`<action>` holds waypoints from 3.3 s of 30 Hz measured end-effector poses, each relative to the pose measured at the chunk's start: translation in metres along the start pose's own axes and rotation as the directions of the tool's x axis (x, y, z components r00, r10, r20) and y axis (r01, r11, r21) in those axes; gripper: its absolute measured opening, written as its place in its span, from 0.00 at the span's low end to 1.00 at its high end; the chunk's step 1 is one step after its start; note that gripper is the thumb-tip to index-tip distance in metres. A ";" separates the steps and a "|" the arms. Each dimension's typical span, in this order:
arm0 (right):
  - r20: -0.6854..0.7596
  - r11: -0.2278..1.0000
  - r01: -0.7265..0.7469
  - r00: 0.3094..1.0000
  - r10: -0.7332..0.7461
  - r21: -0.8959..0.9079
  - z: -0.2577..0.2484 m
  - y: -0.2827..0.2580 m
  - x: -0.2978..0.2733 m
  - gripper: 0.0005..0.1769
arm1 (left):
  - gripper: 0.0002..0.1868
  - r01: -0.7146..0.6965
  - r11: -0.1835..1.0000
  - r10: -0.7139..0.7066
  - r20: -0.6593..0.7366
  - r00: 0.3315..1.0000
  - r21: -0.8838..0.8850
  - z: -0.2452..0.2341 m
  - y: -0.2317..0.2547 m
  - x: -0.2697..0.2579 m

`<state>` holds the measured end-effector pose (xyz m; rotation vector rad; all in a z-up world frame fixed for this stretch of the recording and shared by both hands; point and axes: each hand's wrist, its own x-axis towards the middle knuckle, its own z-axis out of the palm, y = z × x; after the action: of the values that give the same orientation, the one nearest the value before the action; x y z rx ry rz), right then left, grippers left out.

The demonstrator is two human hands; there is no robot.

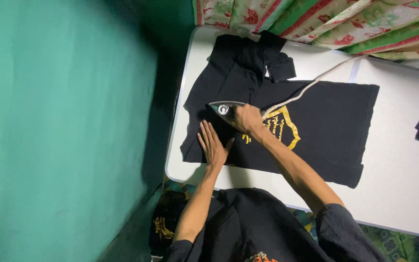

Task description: Ironing a black t-shirt and then beginning to fold it on a table.

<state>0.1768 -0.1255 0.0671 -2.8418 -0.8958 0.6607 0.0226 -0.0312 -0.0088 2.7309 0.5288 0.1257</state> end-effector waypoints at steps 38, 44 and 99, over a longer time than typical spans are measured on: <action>0.103 0.928 -0.374 0.922 0.372 -0.005 0.035 0.060 -0.111 0.20 | 0.43 -0.074 0.995 0.074 0.011 0.997 0.073 -0.026 -0.069 -0.036; 0.109 0.908 -0.415 0.907 0.408 0.053 0.020 0.054 -0.107 0.24 | 0.42 -0.128 0.992 0.128 -0.019 0.992 0.003 -0.024 -0.052 -0.028; 0.098 0.992 -0.126 0.987 0.127 -0.024 -0.037 0.021 0.002 0.14 | 0.33 -0.052 0.967 0.036 -0.067 0.997 -0.248 0.031 -0.004 0.012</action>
<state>0.2053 -0.1404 0.0951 -2.9234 -0.7420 0.8191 0.0369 -0.0335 -0.0388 2.4994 0.4366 0.2699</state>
